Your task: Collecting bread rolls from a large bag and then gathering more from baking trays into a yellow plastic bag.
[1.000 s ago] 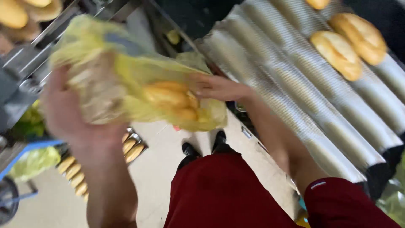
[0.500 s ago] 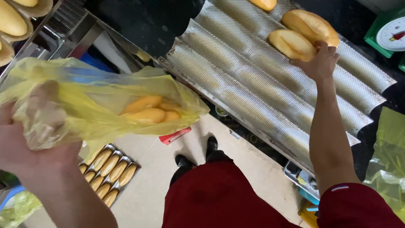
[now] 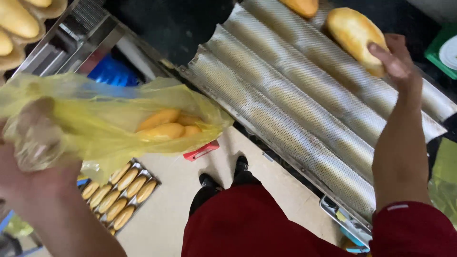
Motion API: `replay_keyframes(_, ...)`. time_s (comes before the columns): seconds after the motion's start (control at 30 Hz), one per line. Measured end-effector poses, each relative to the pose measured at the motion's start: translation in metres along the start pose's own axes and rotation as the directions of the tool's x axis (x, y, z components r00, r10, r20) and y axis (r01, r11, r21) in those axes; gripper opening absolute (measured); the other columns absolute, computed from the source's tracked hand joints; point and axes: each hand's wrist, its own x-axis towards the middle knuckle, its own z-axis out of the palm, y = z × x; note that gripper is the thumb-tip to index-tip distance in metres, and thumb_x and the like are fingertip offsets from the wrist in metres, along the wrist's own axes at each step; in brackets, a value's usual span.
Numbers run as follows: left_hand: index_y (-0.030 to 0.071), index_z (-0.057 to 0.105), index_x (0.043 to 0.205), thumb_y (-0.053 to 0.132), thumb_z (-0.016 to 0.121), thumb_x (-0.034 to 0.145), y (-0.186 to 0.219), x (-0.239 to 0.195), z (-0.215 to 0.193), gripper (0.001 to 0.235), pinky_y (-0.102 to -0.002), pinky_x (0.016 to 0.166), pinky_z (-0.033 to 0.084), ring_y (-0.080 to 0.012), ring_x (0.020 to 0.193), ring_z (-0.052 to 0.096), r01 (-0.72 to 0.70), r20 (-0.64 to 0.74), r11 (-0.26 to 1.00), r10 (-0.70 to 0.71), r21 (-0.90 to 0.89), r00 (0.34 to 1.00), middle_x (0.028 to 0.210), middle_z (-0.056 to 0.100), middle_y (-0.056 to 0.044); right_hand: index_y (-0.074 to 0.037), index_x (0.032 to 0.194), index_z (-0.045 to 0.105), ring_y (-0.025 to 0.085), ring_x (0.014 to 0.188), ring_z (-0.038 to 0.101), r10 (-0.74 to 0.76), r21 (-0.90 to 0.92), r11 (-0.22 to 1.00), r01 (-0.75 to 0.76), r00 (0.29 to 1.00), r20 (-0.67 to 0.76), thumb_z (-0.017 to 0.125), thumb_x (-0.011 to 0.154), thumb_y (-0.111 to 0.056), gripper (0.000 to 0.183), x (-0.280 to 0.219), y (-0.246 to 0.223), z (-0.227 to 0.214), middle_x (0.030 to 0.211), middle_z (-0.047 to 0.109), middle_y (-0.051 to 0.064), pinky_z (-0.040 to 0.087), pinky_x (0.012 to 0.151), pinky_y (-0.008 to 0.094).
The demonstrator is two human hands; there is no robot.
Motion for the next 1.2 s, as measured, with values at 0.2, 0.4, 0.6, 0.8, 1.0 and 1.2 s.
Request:
replay_keyframes(0.2, -0.008, 0.06, 0.117, 0.012, 0.041, 0.103, -0.041, -0.067, 0.11, 0.031, -0.043, 0.085, 0.057, -0.0327, 0.089, 0.066, -0.088, -0.073, 0.995, 0.092, 0.054, 0.993, 0.102, 0.065, -0.021, 0.01, 0.141, 0.048, 0.033, 0.111, 0.063, -0.129, -0.039, 0.99, 0.137, 0.978, 0.164, 0.072, 0.105, -0.048, 0.072, 0.027, 0.056, 0.008, 0.123, 0.064, 0.022, 0.049, 0.1, 0.046)
replay_keyframes(0.4, -0.009, 0.058, 0.119, 0.009, 0.039, 0.106, -0.046, -0.06, 0.087, 0.029, -0.043, 0.087, 0.061, -0.0329, 0.094, 0.07, -0.093, -0.026, 0.991, 0.096, 0.092, 0.995, 0.108, 0.067, -0.022, 0.009, 0.134, 0.057, 0.028, 0.091, 0.069, -0.185, 0.077, 0.982, 0.171, 0.954, 0.238, 0.07, 0.107, -0.042, 0.06, -0.011, -0.002, 0.078, 0.114, 0.066, 0.022, 0.058, 0.082, 0.039)
replay_keyframes(0.6, -0.005, 0.061, 0.117, 0.012, 0.043, 0.106, -0.058, -0.069, 0.096, 0.027, -0.039, 0.077, 0.062, -0.03, 0.087, 0.071, 0.034, -0.066, 0.999, -0.032, 0.03, 0.997, 0.103, 0.069, -0.018, -0.021, 0.156, 0.048, 0.027, 0.13, 0.052, -0.033, 0.04, 0.999, 0.003, 0.642, 0.766, 0.071, 0.081, -0.029, 0.078, -0.097, -0.195, 0.305, 0.15, 0.05, 0.01, 0.04, 0.111, 0.043)
replay_keyframes(0.8, -0.009, 0.061, 0.12, 0.004, 0.05, 0.104, -0.041, -0.074, 0.099, 0.023, -0.041, 0.083, 0.064, -0.0295, 0.091, 0.073, -0.067, -0.151, 0.976, 0.099, 0.207, 0.984, 0.108, 0.071, -0.019, -0.014, 0.157, 0.043, 0.03, 0.141, 0.047, -0.458, 0.306, 0.878, 0.368, 0.466, 0.757, 0.056, 0.101, -0.051, 0.069, -0.1, -0.288, 0.349, 0.156, 0.049, 0.016, 0.039, 0.115, 0.044)
replay_keyframes(1.0, -0.012, 0.058, 0.127, 0.011, 0.041, 0.107, -0.03, -0.07, 0.089, 0.035, -0.041, 0.089, 0.061, -0.0286, 0.095, 0.071, -0.112, -0.285, 0.985, 0.146, 0.134, 0.947, 0.108, 0.072, -0.021, -0.012, 0.148, 0.054, 0.029, 0.14, 0.05, -0.216, 0.07, 0.976, 0.205, 0.883, 0.416, 0.055, 0.099, -0.06, 0.068, 0.039, -0.214, 0.252, 0.152, 0.055, 0.011, 0.038, 0.115, 0.044)
replay_keyframes(1.2, -0.01, 0.064, 0.13, 0.017, 0.039, 0.108, -0.022, -0.075, 0.049, 0.043, -0.038, 0.087, 0.059, -0.0268, 0.092, 0.069, -0.077, -0.286, 0.994, 0.095, 0.074, 0.954, 0.108, 0.073, -0.02, -0.003, 0.158, 0.029, 0.05, 0.142, 0.037, -0.403, -0.644, 0.74, 0.194, 0.895, -0.193, 0.081, 0.088, -0.069, 0.109, 0.22, -0.036, 0.204, 0.154, 0.04, 0.028, 0.035, 0.111, 0.067)
